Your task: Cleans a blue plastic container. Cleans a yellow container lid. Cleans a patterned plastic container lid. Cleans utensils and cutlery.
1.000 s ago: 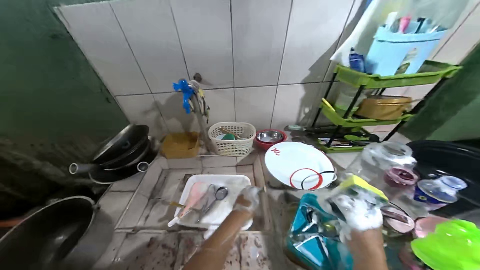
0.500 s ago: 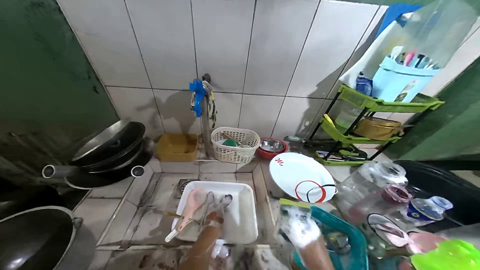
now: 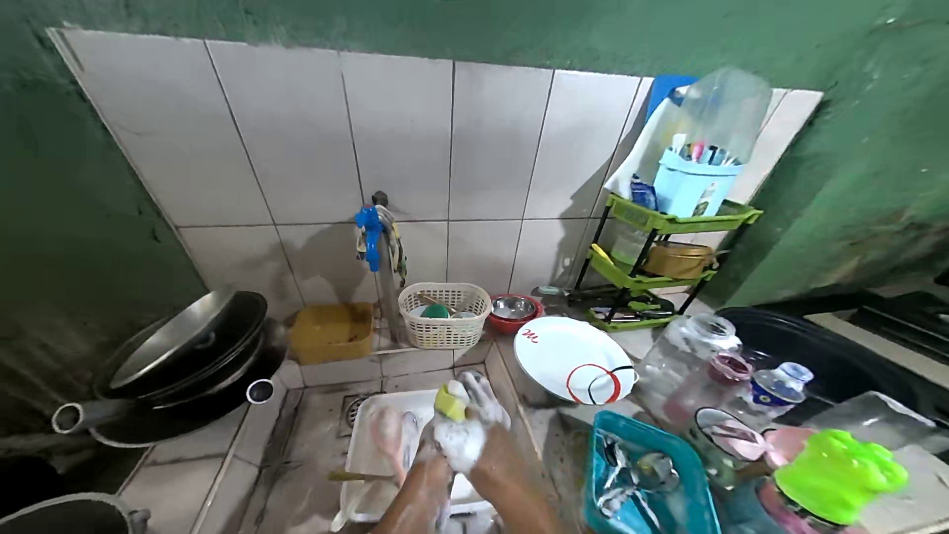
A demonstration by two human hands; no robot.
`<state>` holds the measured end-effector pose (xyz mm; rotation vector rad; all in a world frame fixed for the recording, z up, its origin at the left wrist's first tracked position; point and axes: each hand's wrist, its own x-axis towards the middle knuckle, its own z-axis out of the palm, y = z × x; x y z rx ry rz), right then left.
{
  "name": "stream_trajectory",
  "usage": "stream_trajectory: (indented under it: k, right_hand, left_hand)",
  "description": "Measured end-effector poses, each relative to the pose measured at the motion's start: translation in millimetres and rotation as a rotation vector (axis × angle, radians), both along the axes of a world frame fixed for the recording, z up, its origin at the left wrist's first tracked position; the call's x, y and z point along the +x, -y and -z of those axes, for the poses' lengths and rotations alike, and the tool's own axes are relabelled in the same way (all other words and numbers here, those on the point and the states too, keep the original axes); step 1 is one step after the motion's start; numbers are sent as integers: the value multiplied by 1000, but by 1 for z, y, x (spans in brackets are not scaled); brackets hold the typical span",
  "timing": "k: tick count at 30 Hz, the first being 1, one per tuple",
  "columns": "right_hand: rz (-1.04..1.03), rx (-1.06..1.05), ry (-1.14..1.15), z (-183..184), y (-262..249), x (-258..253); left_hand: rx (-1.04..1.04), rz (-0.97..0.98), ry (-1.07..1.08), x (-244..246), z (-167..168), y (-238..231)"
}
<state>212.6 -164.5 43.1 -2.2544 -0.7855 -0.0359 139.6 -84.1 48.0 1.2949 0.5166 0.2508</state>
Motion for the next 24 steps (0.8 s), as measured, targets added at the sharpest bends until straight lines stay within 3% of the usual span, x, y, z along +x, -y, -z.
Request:
stream_trajectory:
  k: [3,6,10,12,14,16,17,19,21,24]
  right_hand:
    - [46,181,36,2,-9,3]
    - [138,21,-42,-21,-18,6]
    - [247,-87,-201,-46,-17,16]
    - [277,-61,-204,-45,-4,32]
    - [365,-48,-195,-37,8,49]
    - [377,98,-18,-18,16,49]
    - [333,194,123,-12,16,39]
    - [126,306,296,-2,8,14]
    - [-13,290,323,4,3,-2]
    - [-16,179,121,-5,3,7]
  left_hand:
    - [290,115,-126,-4,-11,-3]
    - [591,197,-245,2,-22,-1]
    - [670,180,-271,12,-23,-3]
    - [620,186,-202,10,-17,-4]
    - [388,142,-97,7,-12,-4]
    - [78,57,-36,14,-14,-2]
    - [35,35,-37,14,-18,-1]
    - [87,36,-7,1,-22,1]
    - [111,39,7,-16,-18,4]
    - [234,49,-55,-19,-16,8]
